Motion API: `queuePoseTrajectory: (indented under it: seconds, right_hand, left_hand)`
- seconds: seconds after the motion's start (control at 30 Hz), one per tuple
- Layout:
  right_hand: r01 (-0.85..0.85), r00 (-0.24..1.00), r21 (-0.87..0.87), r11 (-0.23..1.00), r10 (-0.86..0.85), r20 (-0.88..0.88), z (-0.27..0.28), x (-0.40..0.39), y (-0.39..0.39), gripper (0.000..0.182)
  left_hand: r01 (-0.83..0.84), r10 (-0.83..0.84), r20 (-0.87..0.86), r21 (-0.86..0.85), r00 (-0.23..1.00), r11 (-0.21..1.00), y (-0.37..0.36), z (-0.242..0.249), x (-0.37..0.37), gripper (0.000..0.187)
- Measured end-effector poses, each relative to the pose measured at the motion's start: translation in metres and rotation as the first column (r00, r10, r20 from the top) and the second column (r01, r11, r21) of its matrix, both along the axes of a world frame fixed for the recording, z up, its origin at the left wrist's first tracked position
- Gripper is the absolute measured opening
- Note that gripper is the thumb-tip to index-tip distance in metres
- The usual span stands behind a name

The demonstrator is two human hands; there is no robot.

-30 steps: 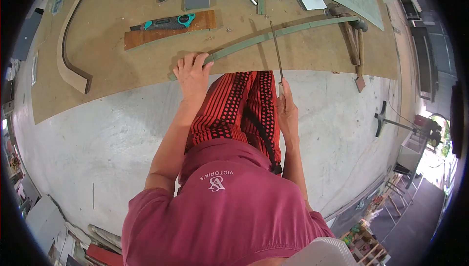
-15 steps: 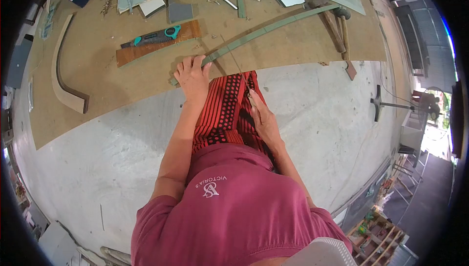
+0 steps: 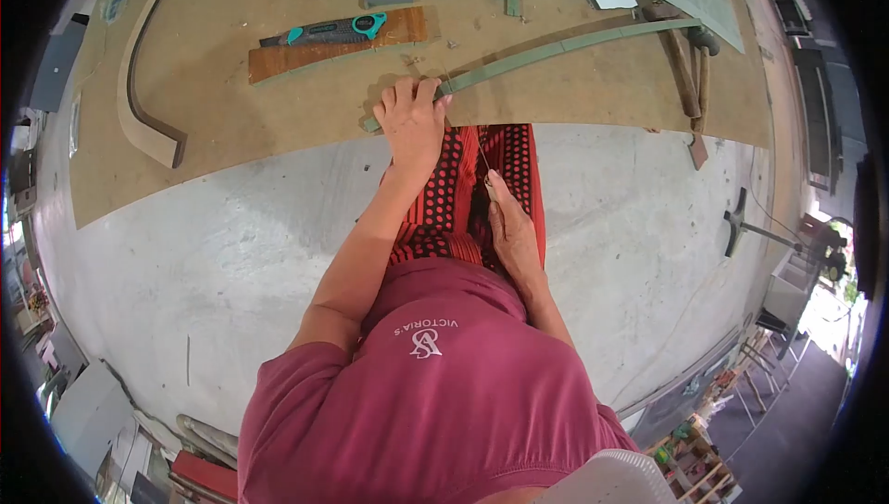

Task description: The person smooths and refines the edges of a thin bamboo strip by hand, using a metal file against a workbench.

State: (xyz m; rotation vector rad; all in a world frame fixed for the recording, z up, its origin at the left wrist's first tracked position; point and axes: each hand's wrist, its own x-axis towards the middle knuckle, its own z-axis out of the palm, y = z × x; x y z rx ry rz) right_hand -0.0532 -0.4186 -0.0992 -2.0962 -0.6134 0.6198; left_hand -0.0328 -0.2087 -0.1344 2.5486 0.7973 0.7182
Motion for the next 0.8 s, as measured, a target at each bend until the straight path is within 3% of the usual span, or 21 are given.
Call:
queuePoseTrajectory:
  seconds: [0.13,0.2,0.43,0.5,0.63,0.73,0.8]
  right_hand:
    - [0.014,0.997,-0.008,1.0,-0.013,0.082,-0.007,-0.001,-0.004,0.048]
    - [-0.002,1.0,-0.055,0.999,0.001,-0.023,-0.003,0.002,-0.006,0.048]
    - [-0.016,0.998,-0.064,0.998,0.012,-0.057,-0.01,0.0,-0.004,0.049]
    - [-0.017,0.99,0.015,1.0,0.015,0.139,-0.015,-0.001,-0.001,0.052]
    - [-0.005,0.99,-0.062,0.998,0.013,0.137,-0.012,0.004,0.014,0.053]
    - [-0.03,0.973,0.034,0.999,0.021,0.228,-0.01,0.007,0.024,0.053]
    - [-0.019,0.99,-0.029,0.999,0.023,0.138,-0.012,0.002,0.016,0.053]
  left_hand:
    - [0.014,-0.014,-0.004,0.02,1.0,1.0,0.0,-0.004,0.0,0.03]
    - [0.01,-0.009,-0.026,0.037,1.0,0.999,-0.001,-0.006,0.0,0.03]
    - [0.021,-0.021,-0.055,0.012,0.998,1.0,0.0,-0.001,0.0,0.032]
    - [0.023,-0.022,-0.057,0.008,0.998,1.0,0.0,-0.002,0.0,0.032]
    - [0.021,-0.021,-0.044,0.017,0.999,1.0,0.0,-0.004,0.0,0.032]
    - [0.018,-0.017,-0.032,0.014,0.999,1.0,0.0,-0.004,0.0,0.031]
    - [0.016,-0.015,-0.029,0.009,0.999,1.0,0.001,-0.003,-0.001,0.031]
